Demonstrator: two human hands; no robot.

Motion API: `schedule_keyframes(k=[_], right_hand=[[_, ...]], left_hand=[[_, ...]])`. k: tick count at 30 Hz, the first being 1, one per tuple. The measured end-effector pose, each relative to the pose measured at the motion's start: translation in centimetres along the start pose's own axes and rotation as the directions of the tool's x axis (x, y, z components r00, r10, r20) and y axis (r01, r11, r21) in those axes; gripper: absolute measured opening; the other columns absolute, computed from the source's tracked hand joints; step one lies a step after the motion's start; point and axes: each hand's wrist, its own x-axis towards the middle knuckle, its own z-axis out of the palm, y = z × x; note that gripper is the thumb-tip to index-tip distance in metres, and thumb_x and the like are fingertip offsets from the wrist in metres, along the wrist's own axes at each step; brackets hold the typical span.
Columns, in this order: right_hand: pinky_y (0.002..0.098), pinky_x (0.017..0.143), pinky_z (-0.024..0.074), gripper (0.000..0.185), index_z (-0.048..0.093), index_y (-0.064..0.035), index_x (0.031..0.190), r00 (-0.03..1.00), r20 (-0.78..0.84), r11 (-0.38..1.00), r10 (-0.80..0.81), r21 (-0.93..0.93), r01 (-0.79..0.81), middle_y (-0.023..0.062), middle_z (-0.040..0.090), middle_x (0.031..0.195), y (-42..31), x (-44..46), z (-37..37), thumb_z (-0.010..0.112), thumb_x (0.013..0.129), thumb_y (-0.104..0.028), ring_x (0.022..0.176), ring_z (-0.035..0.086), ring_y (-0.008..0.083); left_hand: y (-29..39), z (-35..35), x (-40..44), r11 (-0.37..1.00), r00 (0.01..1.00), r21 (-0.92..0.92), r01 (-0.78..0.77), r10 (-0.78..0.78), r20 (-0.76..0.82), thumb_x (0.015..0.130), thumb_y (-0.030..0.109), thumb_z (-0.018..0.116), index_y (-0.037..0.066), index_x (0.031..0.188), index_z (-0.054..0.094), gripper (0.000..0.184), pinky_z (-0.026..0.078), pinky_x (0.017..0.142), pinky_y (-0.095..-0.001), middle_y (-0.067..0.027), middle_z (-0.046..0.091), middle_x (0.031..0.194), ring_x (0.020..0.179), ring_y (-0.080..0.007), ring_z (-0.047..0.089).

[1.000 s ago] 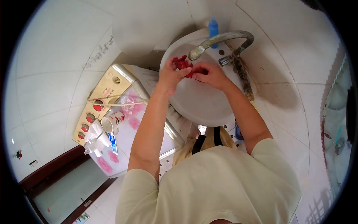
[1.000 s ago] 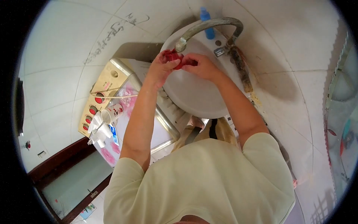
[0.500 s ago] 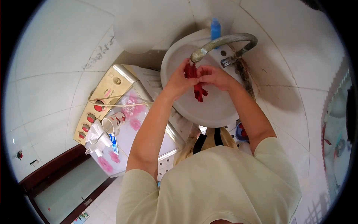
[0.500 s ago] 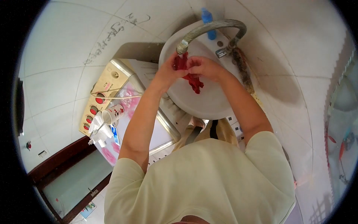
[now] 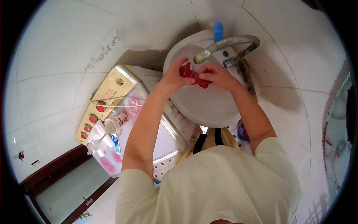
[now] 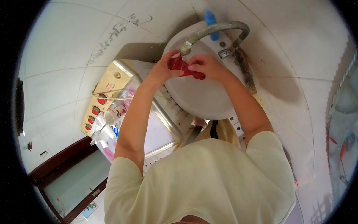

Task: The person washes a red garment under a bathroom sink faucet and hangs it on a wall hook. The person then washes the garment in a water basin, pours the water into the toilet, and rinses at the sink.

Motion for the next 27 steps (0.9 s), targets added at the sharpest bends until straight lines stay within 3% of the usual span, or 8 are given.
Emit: schedule_keyframes(k=[5,8,11,12,14,19,22,27], right_hand=[[0.0218,0.063,0.0436,0.012,0.055,-0.0086,0.092,0.979,-0.124,0.966,0.162,0.224,-0.131,-0.0015,0.055,0.080,-1.2,-0.1,-0.5,0.053,0.088,-0.020,0.070,0.052,0.0072],[0.0221,0.062,0.0439,0.012,0.053,-0.0086,0.092,0.962,-0.169,0.948,0.212,0.276,-0.161,-0.0014,0.055,0.078,-1.9,0.1,-0.2,0.051,0.089,-0.020,0.068,0.051,0.0064],[0.0222,0.060,0.0443,0.012,0.054,-0.0075,0.092,0.967,-0.188,0.935,0.172,0.340,-0.100,-0.0010,0.056,0.079,-1.9,1.1,0.5,0.051,0.089,-0.019,0.068,0.052,0.0066],[0.0223,0.061,0.0445,0.013,0.054,-0.0070,0.092,0.978,-0.139,0.931,0.158,0.352,-0.100,-0.0007,0.056,0.080,-1.4,1.6,0.1,0.052,0.089,-0.019,0.068,0.053,0.0070],[0.0227,0.063,0.0450,0.013,0.055,-0.0062,0.094,0.987,-0.087,0.937,0.136,0.334,-0.100,0.0002,0.057,0.081,-1.2,2.2,-0.6,0.053,0.088,-0.018,0.070,0.054,0.0078],[0.0249,0.069,0.0446,0.022,0.058,-0.0049,0.099,0.985,0.127,0.994,0.113,-0.031,-0.109,0.0026,0.060,0.084,-0.9,1.4,-2.5,0.061,0.082,-0.018,0.073,0.055,0.0098],[0.0272,0.073,0.0446,0.035,0.056,-0.0042,0.109,0.910,0.182,0.818,0.372,-0.527,-0.229,0.0032,0.060,0.097,0.9,2.5,-4.5,0.066,0.076,-0.012,0.081,0.056,0.0114],[0.0389,0.077,0.0444,0.043,0.051,-0.0112,0.119,0.968,-0.023,0.932,0.252,0.274,-0.236,0.0037,0.057,0.109,6.9,3.4,-4.4,0.057,0.083,-0.034,0.100,0.052,0.0168]], left_hand=[[-0.3,-0.8,-0.2,0.969,0.996,0.245,0.031,-0.049,0.071,0.074,0.000,0.054,0.002,0.130,0.036,0.058,0.044,0.081,-0.0290,-0.0096,0.055,0.105,0.092,-0.0175,0.054],[-0.7,-2.2,1.1,0.692,0.965,0.698,0.185,-0.263,0.004,0.080,0.008,0.046,0.001,0.128,0.038,0.049,0.044,0.079,-0.0294,-0.0098,0.055,0.104,0.090,-0.0184,0.053],[-2.5,-2.5,1.3,0.851,0.966,0.458,0.257,-0.237,-0.103,0.081,0.014,0.044,0.002,0.121,0.046,0.042,0.044,0.081,-0.0340,-0.0124,0.055,0.105,0.093,-0.0230,0.054],[-3.0,-2.5,1.4,0.945,0.948,0.081,0.316,-0.311,-0.061,0.080,0.014,0.044,0.001,0.118,0.047,0.041,0.045,0.081,-0.0361,-0.0134,0.055,0.106,0.094,-0.0244,0.054],[-3.6,-1.9,1.2,0.680,0.916,-0.642,0.355,-0.390,0.093,0.078,0.013,0.043,0.000,0.113,0.050,0.038,0.045,0.082,-0.0403,-0.0155,0.055,0.108,0.094,-0.0271,0.054],[-3.9,-0.4,1.1,0.398,0.981,-0.911,0.110,-0.190,0.036,0.078,0.016,0.042,0.001,0.101,0.051,0.029,0.043,0.082,-0.0472,-0.0167,0.055,0.106,0.097,-0.0322,0.052],[-3.9,-1.1,1.4,0.240,0.999,-0.970,0.040,0.022,0.046,0.076,0.016,0.044,0.001,0.091,0.053,0.023,0.045,0.082,-0.0431,-0.0140,0.058,0.093,0.087,-0.0297,0.056],[-1.4,0.0,0.9,0.235,0.997,-0.971,-0.042,0.068,-0.027,0.080,0.022,0.050,0.002,0.088,0.057,0.022,0.047,0.080,-0.0392,-0.0113,0.062,0.088,0.083,-0.0260,0.058]])
